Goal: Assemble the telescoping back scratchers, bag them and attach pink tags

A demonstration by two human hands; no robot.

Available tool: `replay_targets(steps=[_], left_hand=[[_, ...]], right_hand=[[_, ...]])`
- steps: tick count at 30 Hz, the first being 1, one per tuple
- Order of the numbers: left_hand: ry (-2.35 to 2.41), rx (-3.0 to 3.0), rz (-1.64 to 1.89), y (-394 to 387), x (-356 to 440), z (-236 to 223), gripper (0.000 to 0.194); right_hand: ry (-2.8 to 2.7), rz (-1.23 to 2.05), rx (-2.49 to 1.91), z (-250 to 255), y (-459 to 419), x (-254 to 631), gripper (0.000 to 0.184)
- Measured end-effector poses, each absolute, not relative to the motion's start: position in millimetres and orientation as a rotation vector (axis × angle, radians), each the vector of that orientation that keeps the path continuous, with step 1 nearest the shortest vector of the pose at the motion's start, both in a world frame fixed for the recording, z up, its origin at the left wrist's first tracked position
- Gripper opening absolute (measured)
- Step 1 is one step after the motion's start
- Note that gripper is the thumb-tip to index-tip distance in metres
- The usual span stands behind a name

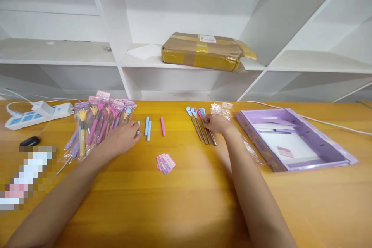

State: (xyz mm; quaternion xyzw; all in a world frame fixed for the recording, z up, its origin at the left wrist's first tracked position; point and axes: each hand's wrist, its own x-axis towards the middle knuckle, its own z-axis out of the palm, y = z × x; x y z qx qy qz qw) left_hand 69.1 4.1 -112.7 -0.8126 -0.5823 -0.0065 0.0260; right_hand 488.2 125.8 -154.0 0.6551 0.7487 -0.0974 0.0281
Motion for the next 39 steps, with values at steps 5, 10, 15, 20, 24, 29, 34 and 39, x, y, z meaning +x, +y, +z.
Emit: replay_targets(steps=[5,10,15,20,24,29,34,39], left_hand=[[-1.946,-2.460,-0.009,13,54,-111,0.029],[-1.996,-2.362,-0.015,22,35,-100,0.035],[-2.039,-2.199,0.015,29,32,-115,0.044],[-2.060,-2.104,-0.081,40,34,-137,0.072],[-2.167,-2.145,-0.248,43,31,-134,0.080],[-2.391,-2.306,-0.585,36,39,-108,0.092],[-2.282,-2.655,-0.699,-3,75,-72,0.049],[-1.755,-3.283,-0.439,-77,117,-79,0.023]], right_hand=[[2.340,-0.333,2.006,-153,127,493,0.009],[2.300,-0.395,2.044,-144,122,490,0.006],[2.313,-0.351,2.137,-127,115,485,0.008],[2.618,-0.453,2.144,-98,95,462,0.012],[2.960,-0.739,1.926,-72,63,426,0.020],[2.952,-1.668,1.762,-62,33,385,0.028],[2.530,-2.635,1.463,-105,3,358,0.049],[2.255,-2.946,1.297,-161,-64,339,0.045]])
